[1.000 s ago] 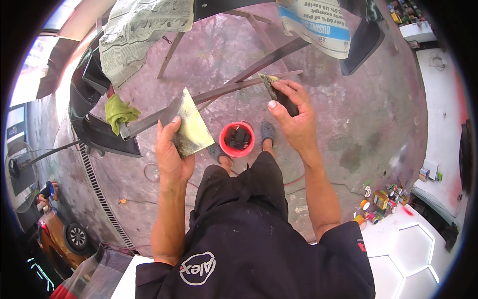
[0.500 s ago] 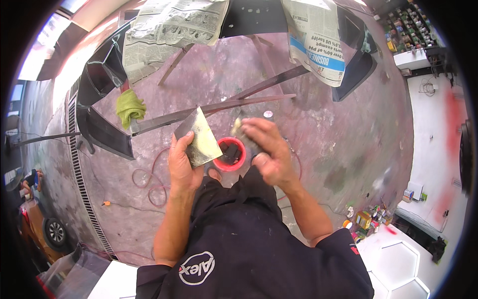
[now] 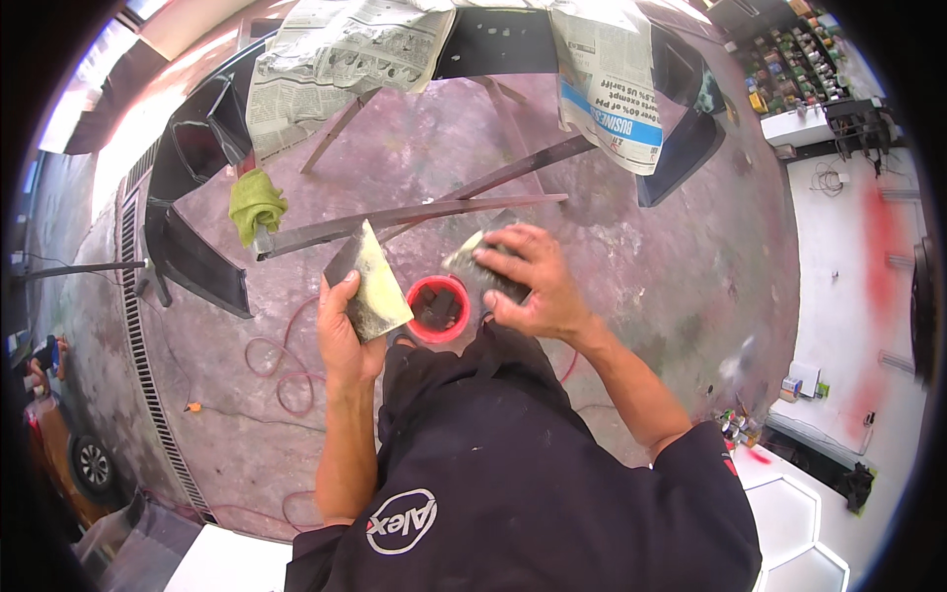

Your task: The person picks up sandpaper and sands a black car bumper placed on a metal stand. They rub the sandpaper over the surface repeatedly, occasionally switching hands and adjusting grip.

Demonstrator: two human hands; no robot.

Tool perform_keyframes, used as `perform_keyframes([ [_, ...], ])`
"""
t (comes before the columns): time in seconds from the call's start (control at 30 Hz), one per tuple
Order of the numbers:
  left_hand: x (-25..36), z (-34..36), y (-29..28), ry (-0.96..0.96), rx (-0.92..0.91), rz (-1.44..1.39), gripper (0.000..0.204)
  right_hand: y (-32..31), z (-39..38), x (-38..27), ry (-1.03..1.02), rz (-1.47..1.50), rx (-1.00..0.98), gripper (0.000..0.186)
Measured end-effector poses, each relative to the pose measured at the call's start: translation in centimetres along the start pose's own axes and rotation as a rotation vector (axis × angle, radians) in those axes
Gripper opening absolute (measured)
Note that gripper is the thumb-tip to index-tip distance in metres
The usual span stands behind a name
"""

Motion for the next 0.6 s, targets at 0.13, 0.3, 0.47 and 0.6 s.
perform_keyframes([
  [0.13,0.4,0.7,-1.3,0.031,0.045,-0.049,0.028,-0.1,0.0,1.2,0.243,0.035,0.143,0.048],
  [0.3,0.6,1.7,-2.6,-0.005,-0.029,-0.098,0.024,0.6,0.7,0.3,0.38,0.018,0.187,0.049],
  [0.47,1.2,2.7,-3.3,-0.018,-0.059,-0.097,0.025,1.0,1.5,-1.1,0.401,-0.022,0.23,0.048],
  [0.6,2.2,3.7,-2.9,-0.009,-0.069,-0.038,0.028,-0.3,2.9,-2.6,0.327,-0.103,0.215,0.047],
])
Point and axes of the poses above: each hand's wrist, its own z-axis towards the middle knuckle, its own y-axis out of the palm, x = y × z, the point moved 7 cm from there along z, towards the middle knuckle, and after that the axes turned 6 degrees about -y, right-handed, at the moved point
